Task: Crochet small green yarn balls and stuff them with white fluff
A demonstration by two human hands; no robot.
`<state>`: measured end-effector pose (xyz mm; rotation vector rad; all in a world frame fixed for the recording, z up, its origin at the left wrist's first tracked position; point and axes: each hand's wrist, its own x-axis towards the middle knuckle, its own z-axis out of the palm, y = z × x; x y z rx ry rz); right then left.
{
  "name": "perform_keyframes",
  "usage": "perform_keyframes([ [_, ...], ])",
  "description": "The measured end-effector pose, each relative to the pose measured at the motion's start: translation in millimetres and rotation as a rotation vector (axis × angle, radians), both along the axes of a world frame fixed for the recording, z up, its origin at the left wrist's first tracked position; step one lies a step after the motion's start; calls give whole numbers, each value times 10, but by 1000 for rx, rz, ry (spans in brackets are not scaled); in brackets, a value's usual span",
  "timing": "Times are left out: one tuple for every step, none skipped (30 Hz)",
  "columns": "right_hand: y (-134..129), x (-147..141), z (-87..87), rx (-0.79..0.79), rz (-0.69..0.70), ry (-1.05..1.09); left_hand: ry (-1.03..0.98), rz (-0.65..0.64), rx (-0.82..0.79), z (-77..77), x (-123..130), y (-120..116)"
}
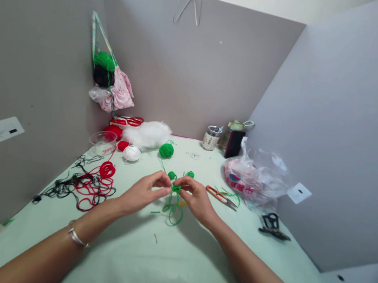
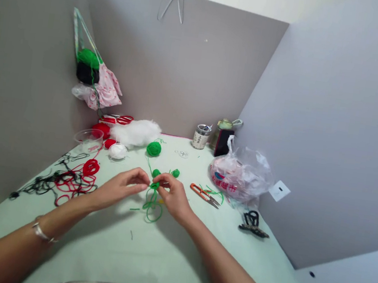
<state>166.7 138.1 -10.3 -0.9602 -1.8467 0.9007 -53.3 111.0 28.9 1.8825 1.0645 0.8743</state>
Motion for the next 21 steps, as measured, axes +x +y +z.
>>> perform_keyframes([
  [33, 22, 19, 17, 9, -37, 32, -28, 4, -46, 21, 53],
  [81, 51, 42, 30, 13, -75, 69, -46, 13, -86, 25, 115],
  [147, 82, 66, 40, 11, -115, 107, -54, 29, -120, 15, 190],
  [231, 112, 91, 44, 0, -151, 139, -52, 47, -146, -10, 282],
  [334, 136, 116, 43, -11, -186, 167, -42, 63, -165, -44, 392],
  [453, 150, 140, 40, -23, -218, 194, -24, 80, -177, -87, 522],
  [584, 151, 162, 37, -34, -246, 223, 4, 97, -184, -134, 667],
  [724, 138, 182, 36, -49, -270, 252, 36, 113, -185, -185, 824],
  [866, 111, 200, 34, -64, -292, 283, 72, 126, -181, -240, 986],
  [1004, 72, 215, 33, -80, -314, 314, 104, 136, -170, -299, 1148],
  [1134, 23, 228, 31, -94, -337, 342, 139, 147, -152, -365, 1304],
  [1251, -35, 239, 30, -105, -357, 367, 180, 163, -127, -436, 1451],
  [1354, -100, 247, 29, -109, -375, 391, 228, 182, -96, -512, 1585],
  [1441, -169, 252, 28, -108, -391, 414, 282, 206, -59, -589, 1707],
  [1514, -241, 255, 28, -105, -402, 436, 333, 231, -19, -663, 1816],
  [1575, -316, 256, 29, -100, -409, 455, 385, 260, 19, -728, 1915],
  [1629, -393, 256, 32, -96, -413, 471, 433, 288, 54, -781, 2005],
  [1679, -472, 258, 36, -95, -414, 484, 468, 314, 81, -816, 2088],
  [1729, -551, 261, 41, -98, -410, 493, 492, 336, 98, -834, 2166],
  [1781, -631, 268, 46, -108, -403, 500, 505, 353, 105, -835, 2238],
  [1839, -710, 279, 52, -125, -392, 504, 508, 366, 100, -822, 2305],
])
